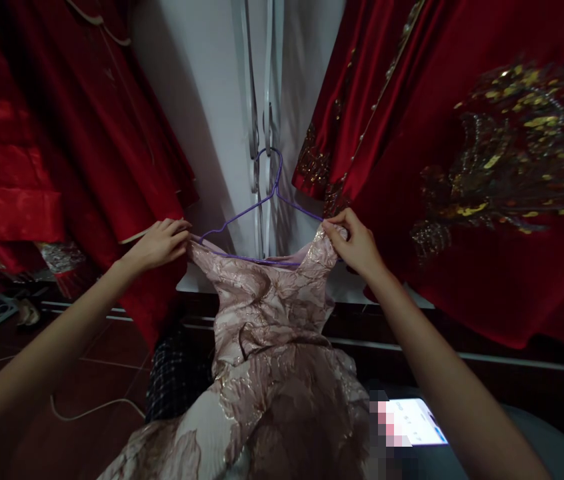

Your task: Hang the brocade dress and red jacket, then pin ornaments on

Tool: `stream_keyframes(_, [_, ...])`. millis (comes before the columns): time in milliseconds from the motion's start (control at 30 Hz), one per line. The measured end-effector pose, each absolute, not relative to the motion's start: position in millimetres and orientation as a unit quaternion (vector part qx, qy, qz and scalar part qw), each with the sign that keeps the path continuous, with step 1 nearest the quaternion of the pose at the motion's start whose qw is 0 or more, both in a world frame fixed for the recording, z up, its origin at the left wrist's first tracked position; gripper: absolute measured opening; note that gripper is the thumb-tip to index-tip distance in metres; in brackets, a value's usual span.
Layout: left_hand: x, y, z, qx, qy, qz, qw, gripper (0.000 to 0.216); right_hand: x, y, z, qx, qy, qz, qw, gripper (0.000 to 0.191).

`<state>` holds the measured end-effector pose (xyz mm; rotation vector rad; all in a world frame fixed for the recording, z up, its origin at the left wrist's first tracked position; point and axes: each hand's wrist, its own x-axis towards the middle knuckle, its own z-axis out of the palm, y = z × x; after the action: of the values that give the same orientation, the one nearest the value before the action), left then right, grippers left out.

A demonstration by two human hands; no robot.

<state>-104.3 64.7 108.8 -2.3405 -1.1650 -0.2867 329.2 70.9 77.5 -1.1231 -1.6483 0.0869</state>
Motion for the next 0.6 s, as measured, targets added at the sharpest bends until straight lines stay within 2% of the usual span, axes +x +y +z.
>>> stream_keyframes(167, [-57.2, 76.9, 126.8, -0.868, -0.440, -0.139, 0.186, 0.029, 320.9, 72.9, 72.5, -0.478, -0.695, 0.064, 0.534, 0.026])
stream_keyframes(300, [-26.2, 77.9, 124.8, -0.874, -0.412, -0.246, 0.082, 0.033, 321.8, 76.0, 72.6, -0.485, -0.684, 0.095, 0.536, 0.029])
stream_keyframes(400, [-30.8, 81.7, 115.6, -0.851, -0.406, -0.332, -0.025, 0.045, 324.8, 78.0, 74.6, -0.471, -0.686, 0.141, 0.536, 0.031])
stream_keyframes(467, [-43.3, 88.5, 102.8, -0.819, -0.413, -0.383, -0.112, 0.043, 325.0, 78.0, 75.9, -0.462, -0.686, 0.164, 0.538, 0.031])
stream_keyframes(600, [-60.3, 104.7, 56.4, -0.701, -0.465, -0.447, -0.305, 0.050, 321.9, 74.9, 78.9, -0.472, -0.682, 0.166, 0.533, 0.028])
